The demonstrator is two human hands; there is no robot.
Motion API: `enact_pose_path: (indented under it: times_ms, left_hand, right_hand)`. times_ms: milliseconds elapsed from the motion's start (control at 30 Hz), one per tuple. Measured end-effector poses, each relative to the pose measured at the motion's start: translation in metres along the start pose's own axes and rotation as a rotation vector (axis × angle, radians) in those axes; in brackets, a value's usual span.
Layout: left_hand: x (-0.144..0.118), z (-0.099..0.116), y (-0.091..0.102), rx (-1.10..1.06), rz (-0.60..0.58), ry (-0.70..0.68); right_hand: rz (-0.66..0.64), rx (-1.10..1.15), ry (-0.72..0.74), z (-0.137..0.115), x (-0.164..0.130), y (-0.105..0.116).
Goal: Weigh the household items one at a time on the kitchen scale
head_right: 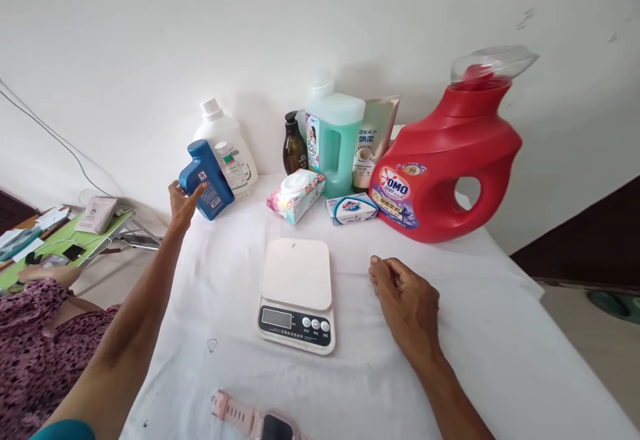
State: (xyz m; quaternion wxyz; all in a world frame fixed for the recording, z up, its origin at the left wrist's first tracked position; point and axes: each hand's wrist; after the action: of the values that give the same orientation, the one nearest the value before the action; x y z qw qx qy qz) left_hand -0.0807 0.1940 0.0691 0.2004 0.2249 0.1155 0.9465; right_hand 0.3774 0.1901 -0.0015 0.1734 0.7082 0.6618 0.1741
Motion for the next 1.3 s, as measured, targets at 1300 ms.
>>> enact_pose_path:
  times_ms: [1300]
  left_hand:
    - [-0.205, 0.101, 0.046, -0.558, -0.548, -0.003]
  right_hand:
    - [0.026, 0.007, 0.180, 0.008, 0.008, -0.005]
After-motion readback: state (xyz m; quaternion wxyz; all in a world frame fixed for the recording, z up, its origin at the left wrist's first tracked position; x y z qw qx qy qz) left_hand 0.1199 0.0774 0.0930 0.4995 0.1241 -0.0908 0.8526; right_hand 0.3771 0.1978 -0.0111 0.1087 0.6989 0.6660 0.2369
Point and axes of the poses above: each hand's wrist, its own x-axis towards the middle knuckle, its own y-axis out of the back of the hand, z = x × y, and after that the axes turned 4 degrees about -x, right-handed
